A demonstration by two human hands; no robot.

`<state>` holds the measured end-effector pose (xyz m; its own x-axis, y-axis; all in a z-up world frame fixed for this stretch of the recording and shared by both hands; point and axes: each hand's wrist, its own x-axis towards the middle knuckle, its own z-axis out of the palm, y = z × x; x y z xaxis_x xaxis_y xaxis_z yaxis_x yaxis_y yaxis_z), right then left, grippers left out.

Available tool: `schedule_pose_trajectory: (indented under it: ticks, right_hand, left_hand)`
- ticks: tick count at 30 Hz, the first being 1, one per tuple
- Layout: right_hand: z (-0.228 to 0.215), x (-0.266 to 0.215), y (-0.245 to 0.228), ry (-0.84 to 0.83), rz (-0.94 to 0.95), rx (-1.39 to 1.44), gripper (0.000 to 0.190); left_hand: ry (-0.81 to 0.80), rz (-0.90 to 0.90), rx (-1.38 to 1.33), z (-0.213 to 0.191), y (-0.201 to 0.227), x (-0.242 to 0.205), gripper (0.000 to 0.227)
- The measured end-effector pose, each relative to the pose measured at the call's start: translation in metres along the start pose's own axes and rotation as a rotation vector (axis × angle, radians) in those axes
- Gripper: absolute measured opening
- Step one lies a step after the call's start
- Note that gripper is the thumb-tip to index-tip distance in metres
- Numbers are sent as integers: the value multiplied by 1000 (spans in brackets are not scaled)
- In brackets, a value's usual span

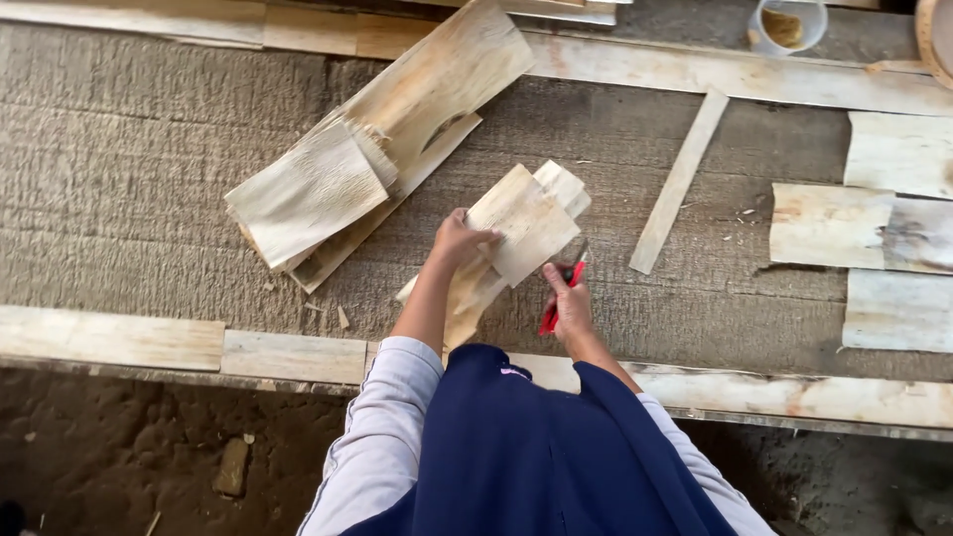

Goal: The person uses a red utility knife to cut thin wooden planks on a workbench. They repeatedly position, score, and trim the planks into smaller rectangular pieces, stacking the cut pieces on the table.

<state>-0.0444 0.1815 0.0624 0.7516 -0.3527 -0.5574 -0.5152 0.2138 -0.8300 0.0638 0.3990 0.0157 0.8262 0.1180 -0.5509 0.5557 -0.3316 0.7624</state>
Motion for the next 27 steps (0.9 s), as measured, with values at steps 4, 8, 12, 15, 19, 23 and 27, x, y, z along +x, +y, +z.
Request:
schedule_pose_trajectory:
  ticks: [4, 8, 12, 15, 19, 23, 27]
  right_hand:
    - [-13, -7, -29, -95, -26, 76, 31]
    - [-48, 20, -37, -128, -32, 187, 34]
    - [-103, 45, -50, -91, -15, 181, 37]
    - [-157, 82, -44, -129, -44, 138, 35]
    - [-218, 7, -148, -177, 43, 177, 36]
    - [-287, 29, -157, -192, 9, 213, 42]
    - [-328, 25, -175, -107, -42, 254, 41]
  left_hand:
    - [-25, -19, -160, 23, 36, -37, 85]
    - [-76, -71, -393, 59, 71, -71, 91]
    - [-158, -84, -587, 105, 115, -115, 89]
    - [-157, -58, -624, 163, 116, -106, 84]
    - [-181, -36, -631, 237, 152, -159, 85]
    - [-137, -10, -671, 309, 190, -185, 78]
    - [-141, 61, -595, 361, 198, -169, 77]
